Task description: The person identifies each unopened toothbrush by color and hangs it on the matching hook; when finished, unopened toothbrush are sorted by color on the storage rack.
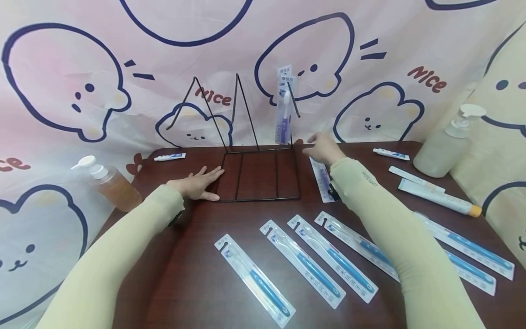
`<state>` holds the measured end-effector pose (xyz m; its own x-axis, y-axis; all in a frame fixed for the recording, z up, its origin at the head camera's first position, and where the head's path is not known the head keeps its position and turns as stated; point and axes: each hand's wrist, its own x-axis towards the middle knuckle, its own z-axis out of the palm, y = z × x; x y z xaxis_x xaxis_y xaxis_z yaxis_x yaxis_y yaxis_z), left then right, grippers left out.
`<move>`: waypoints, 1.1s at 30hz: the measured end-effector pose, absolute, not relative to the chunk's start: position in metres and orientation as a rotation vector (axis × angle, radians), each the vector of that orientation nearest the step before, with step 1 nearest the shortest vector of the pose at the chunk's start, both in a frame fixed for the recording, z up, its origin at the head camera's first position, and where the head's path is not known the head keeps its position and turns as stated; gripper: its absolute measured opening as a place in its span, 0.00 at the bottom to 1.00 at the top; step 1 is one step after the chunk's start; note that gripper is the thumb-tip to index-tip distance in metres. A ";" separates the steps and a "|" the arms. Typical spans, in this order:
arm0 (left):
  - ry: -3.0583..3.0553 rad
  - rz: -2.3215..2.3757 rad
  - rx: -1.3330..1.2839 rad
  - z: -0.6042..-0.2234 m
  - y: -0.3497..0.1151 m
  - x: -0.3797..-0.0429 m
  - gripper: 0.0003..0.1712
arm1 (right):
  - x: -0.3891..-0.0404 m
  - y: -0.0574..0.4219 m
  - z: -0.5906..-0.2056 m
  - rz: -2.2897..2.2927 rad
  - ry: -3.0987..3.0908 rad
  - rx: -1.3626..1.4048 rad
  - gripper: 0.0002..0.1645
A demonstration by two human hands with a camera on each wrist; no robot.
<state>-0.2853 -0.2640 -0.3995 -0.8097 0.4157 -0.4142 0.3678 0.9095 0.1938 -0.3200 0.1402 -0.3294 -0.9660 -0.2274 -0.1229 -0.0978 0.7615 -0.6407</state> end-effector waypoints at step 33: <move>2.680 0.157 0.554 -0.405 -0.268 -0.287 0.59 | -0.298 0.203 -0.364 -0.707 2.639 -0.026 0.24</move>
